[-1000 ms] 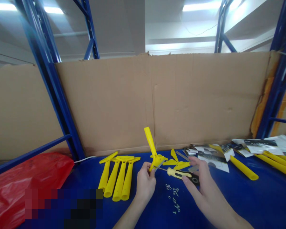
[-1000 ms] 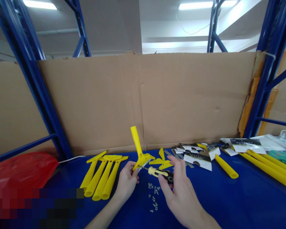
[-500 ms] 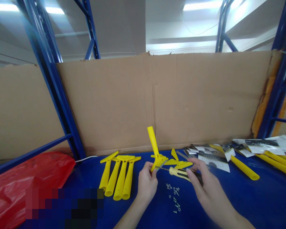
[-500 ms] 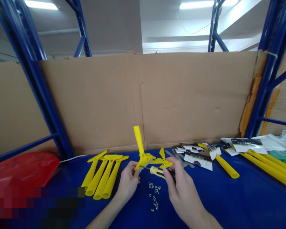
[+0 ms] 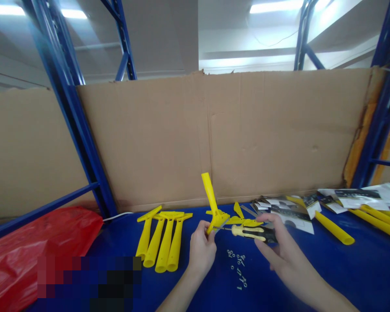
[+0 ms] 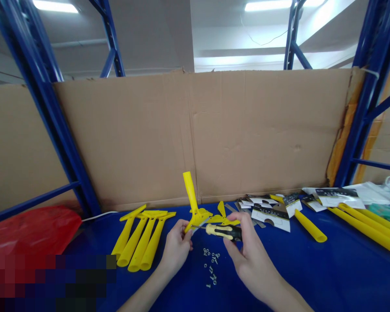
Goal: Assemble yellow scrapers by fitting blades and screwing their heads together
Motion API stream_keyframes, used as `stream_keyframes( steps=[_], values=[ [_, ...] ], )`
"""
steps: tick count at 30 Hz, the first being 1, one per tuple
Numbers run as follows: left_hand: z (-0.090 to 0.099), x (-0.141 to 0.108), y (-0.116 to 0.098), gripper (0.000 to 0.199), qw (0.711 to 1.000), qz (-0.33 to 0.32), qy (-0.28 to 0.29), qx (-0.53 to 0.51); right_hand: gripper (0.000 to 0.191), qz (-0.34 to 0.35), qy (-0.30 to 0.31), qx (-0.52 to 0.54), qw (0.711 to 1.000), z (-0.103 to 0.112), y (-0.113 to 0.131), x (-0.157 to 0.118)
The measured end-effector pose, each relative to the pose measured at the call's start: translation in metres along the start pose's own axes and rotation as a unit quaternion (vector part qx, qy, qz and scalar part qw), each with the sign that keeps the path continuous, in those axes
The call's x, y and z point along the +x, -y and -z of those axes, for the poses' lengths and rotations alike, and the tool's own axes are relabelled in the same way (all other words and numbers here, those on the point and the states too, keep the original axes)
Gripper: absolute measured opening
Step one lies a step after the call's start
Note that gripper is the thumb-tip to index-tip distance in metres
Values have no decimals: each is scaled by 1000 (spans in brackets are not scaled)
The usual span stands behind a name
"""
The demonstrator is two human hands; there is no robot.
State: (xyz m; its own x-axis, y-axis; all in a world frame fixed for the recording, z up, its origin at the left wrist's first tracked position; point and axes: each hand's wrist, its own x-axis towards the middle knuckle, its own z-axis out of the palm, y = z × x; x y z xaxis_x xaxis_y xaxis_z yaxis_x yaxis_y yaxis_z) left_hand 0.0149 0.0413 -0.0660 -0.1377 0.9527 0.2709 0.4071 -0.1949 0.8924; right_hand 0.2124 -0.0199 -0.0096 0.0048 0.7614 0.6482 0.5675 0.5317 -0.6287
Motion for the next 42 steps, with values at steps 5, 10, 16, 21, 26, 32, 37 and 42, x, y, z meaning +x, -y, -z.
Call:
stream_keyframes(
  steps=[5, 10, 16, 21, 26, 32, 37, 42],
  values=[
    [0, 0, 2, 3, 1000, -9, 5, -5, 26, -35, -20, -46, 998, -3, -4, 1],
    [0, 0, 3, 3, 1000, -8, 5, -4, 35, 6, -20, -22, 1000, -4, -2, -2],
    [1, -1, 2, 3, 1000, -14, 3, -3, 26, -3, -5, -54, 999, -1, 2, 2],
    [2, 1, 3, 3, 1000, -11, -2, -10, 22, 9, 79, -28, 996, 1, -2, 2],
    [3, 3, 5, 3, 1000, -4, -11, 3, 22, -68, 88, -47, 993, -1, -3, 1],
    [4, 1, 3, 3, 1000, -18, 3, 14, 19, -10, 45, -30, 998, 2, 0, 5],
    [5, 1, 1, 3, 1000, -11, -4, 23, 27, -45, 37, -70, 996, 1, 3, 5],
    [5, 2, 0, 3, 999, -1, -5, 32, 25, -16, 68, -53, 996, 0, 2, 3]
  ],
)
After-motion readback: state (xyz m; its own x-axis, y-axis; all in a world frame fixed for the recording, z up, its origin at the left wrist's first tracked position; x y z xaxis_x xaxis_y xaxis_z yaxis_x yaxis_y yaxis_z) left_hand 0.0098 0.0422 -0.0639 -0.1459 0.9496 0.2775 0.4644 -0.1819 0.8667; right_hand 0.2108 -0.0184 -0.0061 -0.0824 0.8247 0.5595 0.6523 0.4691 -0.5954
